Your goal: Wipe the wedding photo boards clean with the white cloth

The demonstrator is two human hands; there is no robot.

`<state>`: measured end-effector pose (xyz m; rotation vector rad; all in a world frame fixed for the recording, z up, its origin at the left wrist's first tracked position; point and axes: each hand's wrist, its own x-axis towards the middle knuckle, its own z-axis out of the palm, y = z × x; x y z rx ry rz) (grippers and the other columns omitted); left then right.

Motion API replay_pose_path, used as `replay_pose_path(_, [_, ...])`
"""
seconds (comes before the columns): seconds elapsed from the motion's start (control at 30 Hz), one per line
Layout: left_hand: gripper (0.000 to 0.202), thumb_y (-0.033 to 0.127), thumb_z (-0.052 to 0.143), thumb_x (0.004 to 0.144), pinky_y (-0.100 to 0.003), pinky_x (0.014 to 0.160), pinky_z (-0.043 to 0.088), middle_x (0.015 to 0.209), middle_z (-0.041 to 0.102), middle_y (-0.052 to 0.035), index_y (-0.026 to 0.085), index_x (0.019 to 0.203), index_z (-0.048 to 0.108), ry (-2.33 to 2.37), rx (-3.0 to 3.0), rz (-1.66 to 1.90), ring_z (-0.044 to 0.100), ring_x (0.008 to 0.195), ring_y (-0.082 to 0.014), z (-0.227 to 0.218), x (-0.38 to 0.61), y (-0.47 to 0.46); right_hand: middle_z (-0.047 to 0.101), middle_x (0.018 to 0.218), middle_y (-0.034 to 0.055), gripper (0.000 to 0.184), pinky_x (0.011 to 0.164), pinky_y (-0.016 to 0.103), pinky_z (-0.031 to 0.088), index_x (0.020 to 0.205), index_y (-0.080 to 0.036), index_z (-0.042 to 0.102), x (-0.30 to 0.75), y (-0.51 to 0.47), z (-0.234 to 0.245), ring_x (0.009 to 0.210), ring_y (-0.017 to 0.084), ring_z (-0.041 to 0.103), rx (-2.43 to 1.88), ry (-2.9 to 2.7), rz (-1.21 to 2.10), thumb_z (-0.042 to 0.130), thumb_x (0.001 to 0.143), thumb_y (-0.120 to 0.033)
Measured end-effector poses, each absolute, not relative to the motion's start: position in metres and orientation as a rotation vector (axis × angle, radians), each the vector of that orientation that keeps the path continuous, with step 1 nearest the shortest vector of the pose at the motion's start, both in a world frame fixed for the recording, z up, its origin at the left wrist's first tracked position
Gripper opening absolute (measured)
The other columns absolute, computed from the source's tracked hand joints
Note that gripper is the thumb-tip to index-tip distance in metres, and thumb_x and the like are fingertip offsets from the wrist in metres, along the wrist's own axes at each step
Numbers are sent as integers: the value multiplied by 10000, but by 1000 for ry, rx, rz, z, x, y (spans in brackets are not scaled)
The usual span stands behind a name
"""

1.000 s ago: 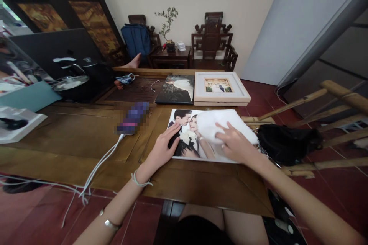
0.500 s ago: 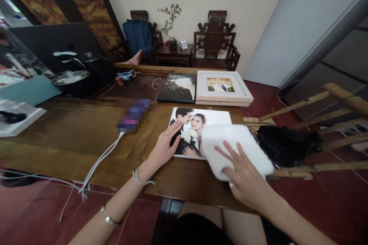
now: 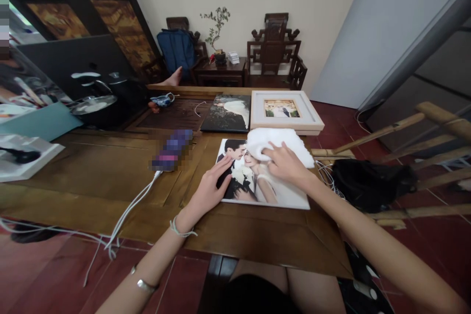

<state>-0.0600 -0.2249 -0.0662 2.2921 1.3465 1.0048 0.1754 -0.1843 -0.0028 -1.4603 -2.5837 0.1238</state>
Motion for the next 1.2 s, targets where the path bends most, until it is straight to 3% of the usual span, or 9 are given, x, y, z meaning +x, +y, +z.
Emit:
replay_pose_path(0.13, [397,235,452,904,-484,1082,353,1372,496,-106,178,1292,514,1330,2298,1012,413,1307,-231,-66,-60,-225,626,1152,154,421,1022,591,258,1105,-130,602,169,-182,-7,1222,327,446,-1469,-2567,93,399,744,-52])
replay_pose_path(0.27, [405,230,449,903,-479,1088,345,1372,495,-117,164,1299,505,1332,2308,1014,406,1312,-232,-67,-59,-225,468,1378,143,388,1071,627,137,1043,-140,638,169,-240,-18,1355,345,239,-1354,-2640,158,441,717,-66])
replay_pose_path(0.4, [410,230,436,910,-469,1096,334,1382,484,-123,156,1309,493,1328,2309,1006,397,1318,-231,-67,-58,-225,375,1454,105,340,1085,639,69,909,-169,675,172,-310,-20,1379,368,147,-1211,-2723,337,494,634,-81])
replay_pose_path(0.6, [416,230,394,926,-477,1100,323,1404,461,-107,171,1331,469,1327,2285,973,376,1332,-227,-68,-59,-225,439,1418,62,414,1098,594,144,973,-201,659,168,-310,-10,1366,316,232,-1143,-2734,452,468,627,-76])
replay_pose_path(0.83, [407,216,382,926,-468,1108,318,1405,459,-106,162,1316,488,1314,2290,975,372,1335,-224,-68,-60,-225,558,1278,151,446,1053,607,204,1132,-136,588,152,-197,-9,1319,321,320,-1334,-2670,179,408,730,-67])
replay_pose_path(1.0, [408,205,362,933,-470,1113,310,1399,468,-99,167,1321,482,1302,2289,1006,378,1331,-217,-69,-60,-225,349,1466,125,468,1011,695,170,1179,-139,580,140,-182,-16,1352,405,199,-1403,-2670,75,425,743,-69])
replay_pose_path(1.2, [427,189,331,934,-437,1127,295,1431,427,-88,164,1340,459,1272,2275,1028,345,1349,-200,-69,-58,-224,305,1489,101,348,1044,692,89,993,-173,685,145,-267,-20,1369,414,130,-1228,-2796,182,484,724,-85])
